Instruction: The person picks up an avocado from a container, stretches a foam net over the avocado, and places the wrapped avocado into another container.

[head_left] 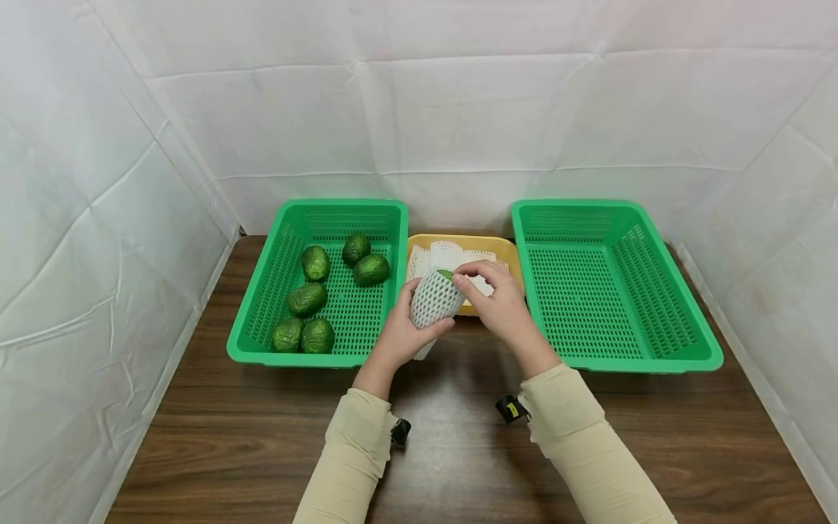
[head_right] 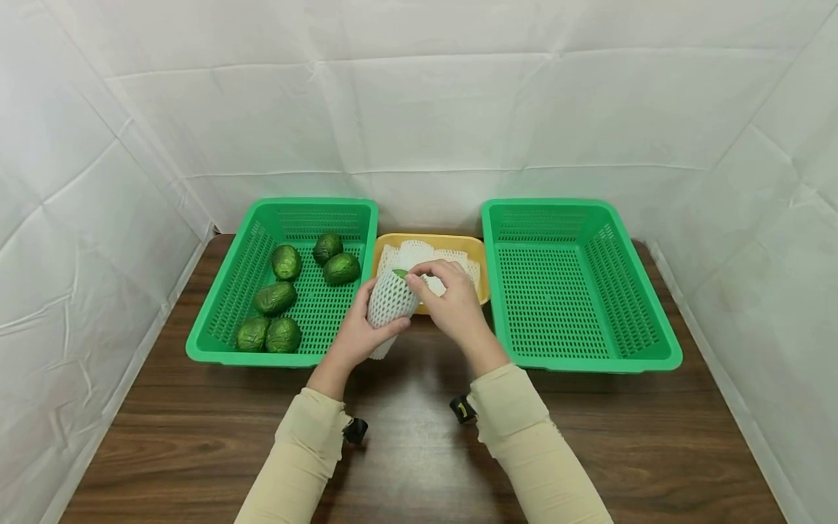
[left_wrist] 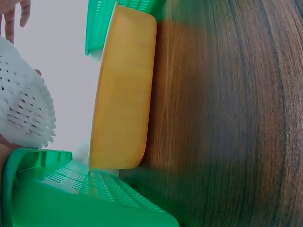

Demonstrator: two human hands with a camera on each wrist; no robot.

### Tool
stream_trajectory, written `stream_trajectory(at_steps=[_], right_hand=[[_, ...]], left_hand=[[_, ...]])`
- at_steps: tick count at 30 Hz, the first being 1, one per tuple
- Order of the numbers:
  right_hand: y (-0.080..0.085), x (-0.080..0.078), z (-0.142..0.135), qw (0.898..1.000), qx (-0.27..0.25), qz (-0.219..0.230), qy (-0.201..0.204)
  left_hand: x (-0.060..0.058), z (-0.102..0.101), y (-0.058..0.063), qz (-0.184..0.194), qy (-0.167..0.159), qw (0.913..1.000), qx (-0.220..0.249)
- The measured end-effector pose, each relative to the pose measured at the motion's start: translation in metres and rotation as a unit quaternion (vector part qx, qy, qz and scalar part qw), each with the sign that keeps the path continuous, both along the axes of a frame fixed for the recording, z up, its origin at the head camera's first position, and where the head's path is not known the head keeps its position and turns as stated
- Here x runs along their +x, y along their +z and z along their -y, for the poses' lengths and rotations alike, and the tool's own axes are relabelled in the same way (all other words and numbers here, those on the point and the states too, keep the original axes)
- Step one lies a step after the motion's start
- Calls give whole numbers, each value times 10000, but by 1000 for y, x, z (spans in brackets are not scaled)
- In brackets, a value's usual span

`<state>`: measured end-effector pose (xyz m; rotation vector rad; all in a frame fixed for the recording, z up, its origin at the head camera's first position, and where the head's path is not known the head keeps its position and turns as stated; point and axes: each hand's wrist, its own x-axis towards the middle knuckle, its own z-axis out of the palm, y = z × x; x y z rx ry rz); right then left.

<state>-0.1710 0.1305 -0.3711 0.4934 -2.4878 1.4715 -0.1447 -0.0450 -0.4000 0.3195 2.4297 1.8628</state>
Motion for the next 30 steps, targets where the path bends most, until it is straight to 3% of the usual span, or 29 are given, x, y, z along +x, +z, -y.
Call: stream_trajectory(at_steps=[2,5,15,22,30], right_hand=[[0,0,0,9999,144,8,60],[-1,0,0,9992,327,57,206],[0,1,1,9978,503,-60,431],[-2,0,3,9955,823,126,450],[0,3,5,9899,1279,543,292]], left_hand=[[4,0,8,-6,-38,10000,27],[6,0,11,-26,-99,9999,14],[4,0,8,-108,-135,9997,148],[-15,1,-30,-239,-46,9995,193],[-15,2,-31,-190,5,9997,157]])
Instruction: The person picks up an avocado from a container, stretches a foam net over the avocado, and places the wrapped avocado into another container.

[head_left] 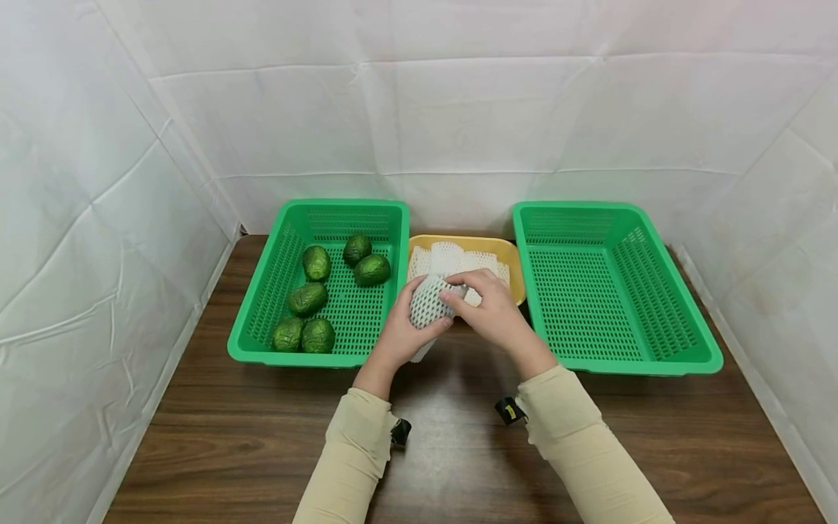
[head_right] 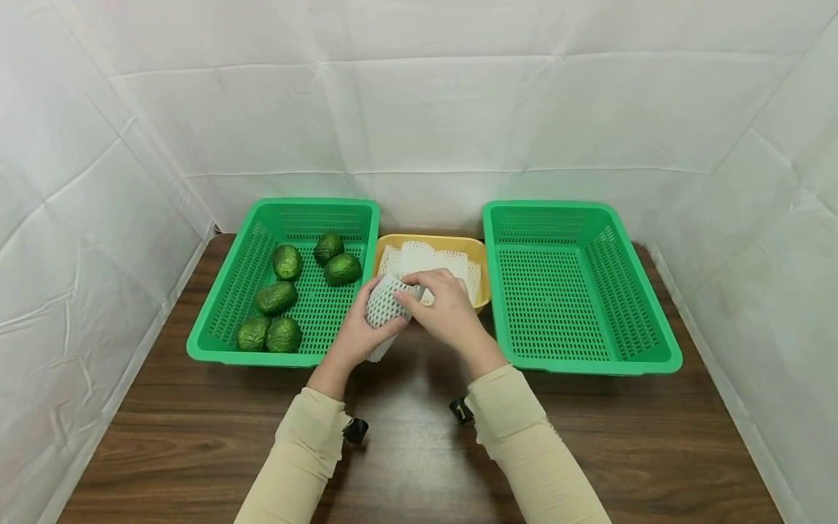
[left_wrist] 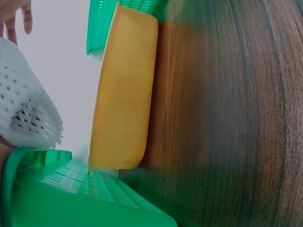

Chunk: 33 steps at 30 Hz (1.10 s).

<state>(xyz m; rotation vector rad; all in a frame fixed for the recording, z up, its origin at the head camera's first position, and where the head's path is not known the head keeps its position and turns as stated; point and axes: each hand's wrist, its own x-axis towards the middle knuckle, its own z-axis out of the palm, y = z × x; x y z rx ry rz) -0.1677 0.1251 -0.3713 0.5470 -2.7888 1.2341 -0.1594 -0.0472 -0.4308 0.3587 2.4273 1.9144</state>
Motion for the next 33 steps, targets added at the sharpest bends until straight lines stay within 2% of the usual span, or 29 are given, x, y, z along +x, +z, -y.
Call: stream_trajectory(at_steps=[5,12,22,27,30,33], right_hand=[[1,2,1,9994,334,114,-45],[-4,1,3,9991,272,-132,297],[-4,1,4,9988,454,29,156],[-3,2,4,9986,485,65,197],[-5,1,4,9998,112,-66,137],[-6,0,4,9965,-833,-47,-41]], left_hand=[[0,1,-1,-16,-31,9999,150],[1,1,1,-94,22,9998,-144],[1,0,0,-163,173,9995,-199],[1,0,1,-188,99,9996,-167],[1,1,0,-158,108,9998,-114],[0,2,1,-142,87,9995,282]])
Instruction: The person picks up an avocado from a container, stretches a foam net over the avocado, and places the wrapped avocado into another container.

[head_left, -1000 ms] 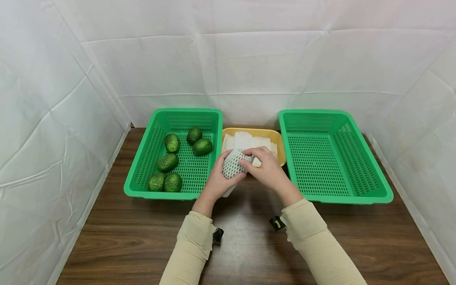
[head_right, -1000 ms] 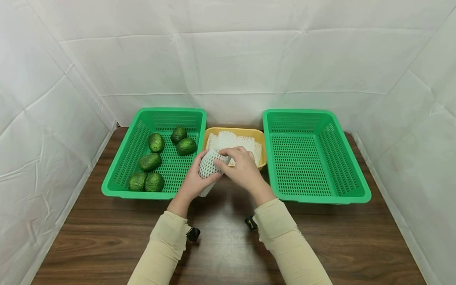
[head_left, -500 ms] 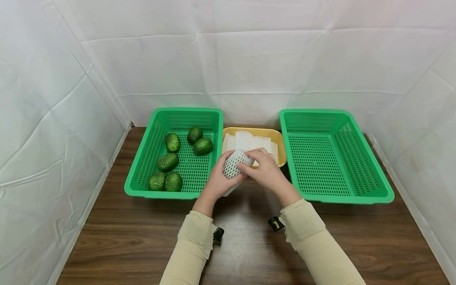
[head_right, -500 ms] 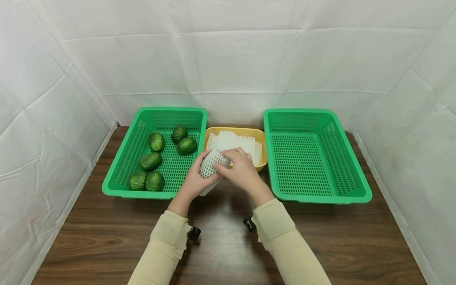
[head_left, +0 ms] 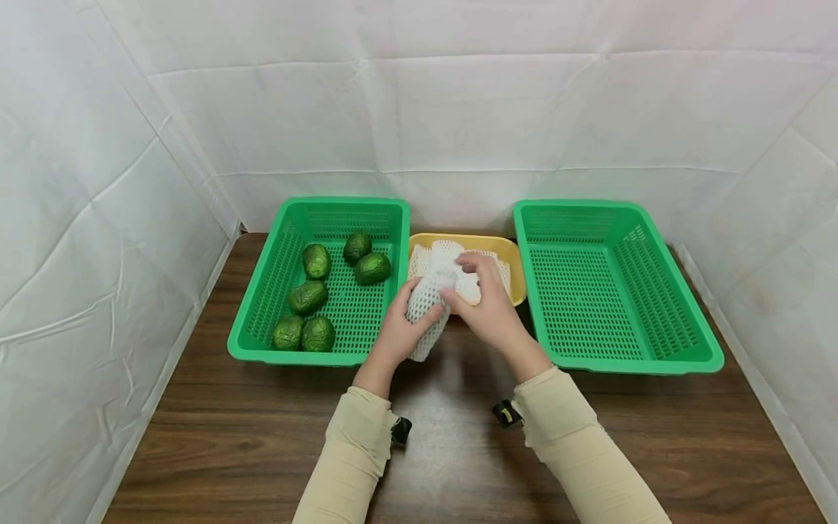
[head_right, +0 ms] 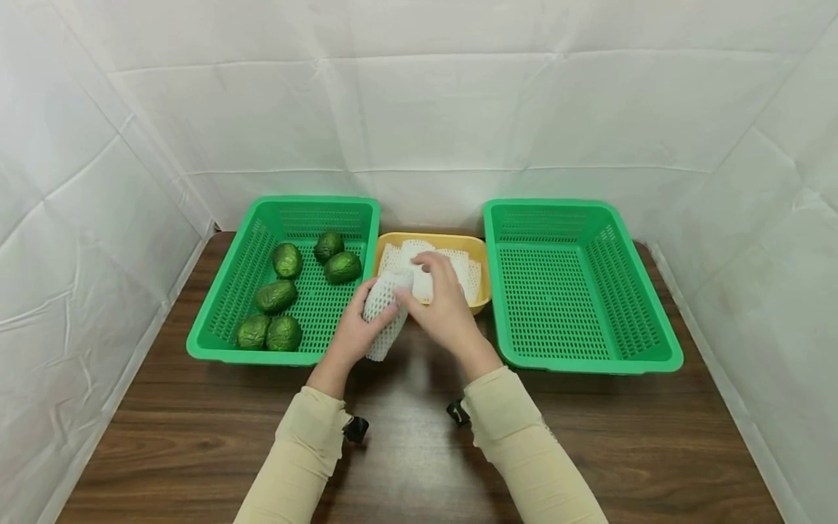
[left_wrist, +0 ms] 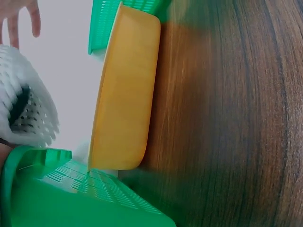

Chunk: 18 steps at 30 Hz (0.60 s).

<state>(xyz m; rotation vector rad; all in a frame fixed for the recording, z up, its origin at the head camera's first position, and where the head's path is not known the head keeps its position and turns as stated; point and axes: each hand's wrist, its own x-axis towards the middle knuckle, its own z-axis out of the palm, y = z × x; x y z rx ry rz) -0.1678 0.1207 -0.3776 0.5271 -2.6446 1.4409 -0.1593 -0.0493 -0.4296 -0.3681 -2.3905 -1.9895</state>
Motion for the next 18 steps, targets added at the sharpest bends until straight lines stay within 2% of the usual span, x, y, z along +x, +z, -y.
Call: stream_trajectory(at_steps=[2,4,7,9,12,16,18], right_hand=[[-1,-1,0,9974,-663,281,18],[-3,-2,0,9908,-1040,833,236],[-7,-2,1,9776,-969,1720,722],[-11,-1,3,9685,-895,2108,982],[-15,0,8,9609,-994,2318,1145],[-18,1,13,9570,-1233,2400,1068],[-17,-1,13,9549,-1327,2485,941]], left_hand=[[1,1,2,-53,-31,9992,393],[4,3,10,-183,-72,9972,725],[10,4,21,-360,-98,9951,912],[14,4,28,-499,-120,9948,875],[14,4,29,-572,-279,9944,847],[14,5,29,-509,-396,9951,751],[10,5,19,-531,-420,9945,796]])
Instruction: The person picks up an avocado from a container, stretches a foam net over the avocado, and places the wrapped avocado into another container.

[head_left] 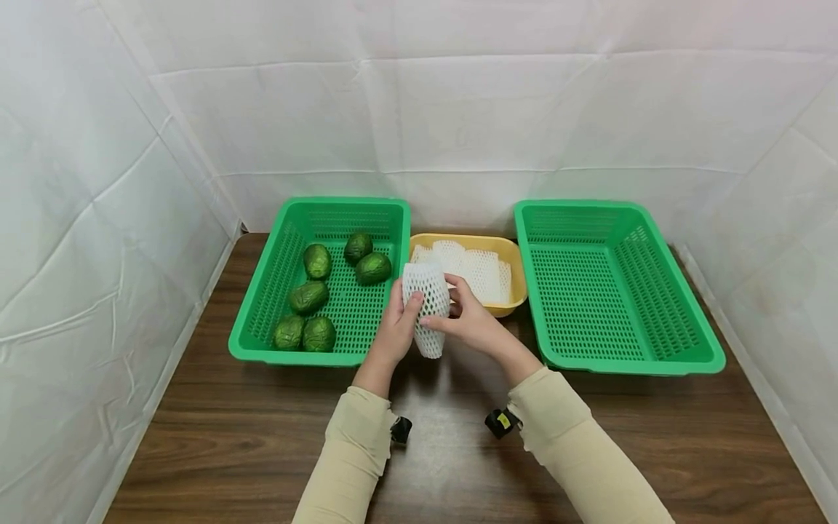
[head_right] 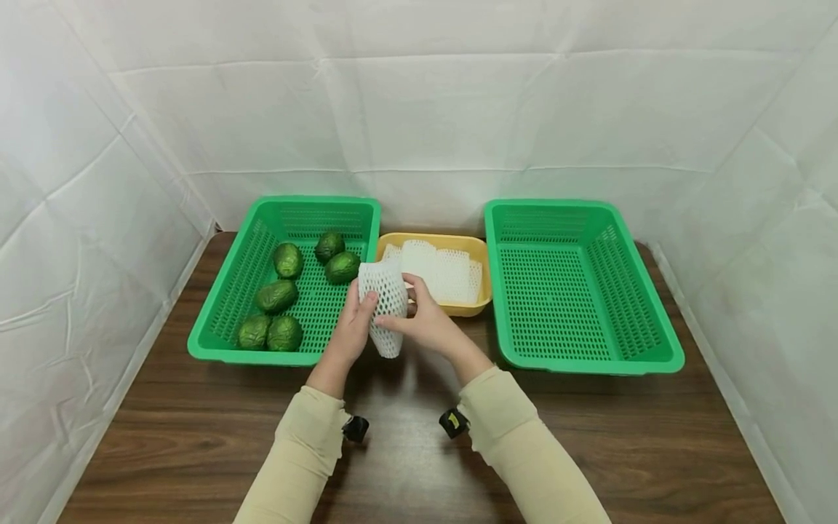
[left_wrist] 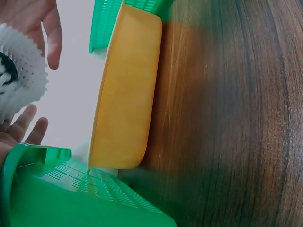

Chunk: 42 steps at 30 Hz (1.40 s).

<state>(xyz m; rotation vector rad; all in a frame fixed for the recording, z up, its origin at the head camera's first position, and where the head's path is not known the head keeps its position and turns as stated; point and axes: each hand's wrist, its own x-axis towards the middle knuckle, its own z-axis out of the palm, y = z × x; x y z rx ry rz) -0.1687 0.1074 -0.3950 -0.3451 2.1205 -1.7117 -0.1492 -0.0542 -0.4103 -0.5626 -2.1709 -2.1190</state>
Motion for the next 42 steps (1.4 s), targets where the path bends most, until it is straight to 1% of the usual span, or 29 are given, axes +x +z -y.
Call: stream_trajectory(at_steps=[1,3,5,8,11,14,16,18,20,22,24,27,29,32,34,37,39,42], right_hand=[[1,-2,0,9999,2,53,-89],[5,-5,-3,9996,72,76,-275],[13,-10,-7,9988,194,81,-439],[29,-21,-19,9962,444,-51,-753],[49,-40,-38,9923,596,-83,-1079],[64,-65,-66,9860,813,-43,-1455],[70,-80,-86,9809,954,-31,-1697],[69,-92,-107,9757,1056,-15,-1920],[64,-102,-125,9703,1075,52,-2165],[54,-109,-139,9638,1071,222,-2431],[41,-113,-149,9552,1085,462,-2715],[22,-116,-159,9444,1174,710,-2988],[8,-119,-162,9409,1264,816,-3034],[-10,-123,-163,9416,1304,934,-2959],[-20,-126,-163,9404,1325,1065,-2946],[-31,-129,-165,9354,1272,1257,-3052],[-37,-132,-166,9315,1340,1354,-3100],[-44,-136,-168,9327,1452,1394,-2992]], left_hand=[[-2,0,-4,10,-20,10000,22],[-4,0,-6,22,-1,9999,99],[-5,0,-7,-32,40,9999,139],[1,-1,7,-34,149,9998,114],[2,-2,11,-102,194,9997,71],[2,-3,10,-96,259,9996,-17],[2,-3,9,-60,291,9995,-51],[1,-4,9,-16,334,9994,-89],[1,-4,9,43,374,9992,-143],[2,-4,9,104,404,9990,-186],[2,-3,9,148,411,9988,-237],[2,-3,10,168,390,9988,-251],[3,-2,10,163,386,9987,-279],[3,-2,11,124,430,9985,-330],[4,-1,11,106,461,9982,-367],[4,-1,12,98,452,9980,-439],[4,-2,12,95,435,9979,-474],[4,-3,11,66,425,9980,-467]])
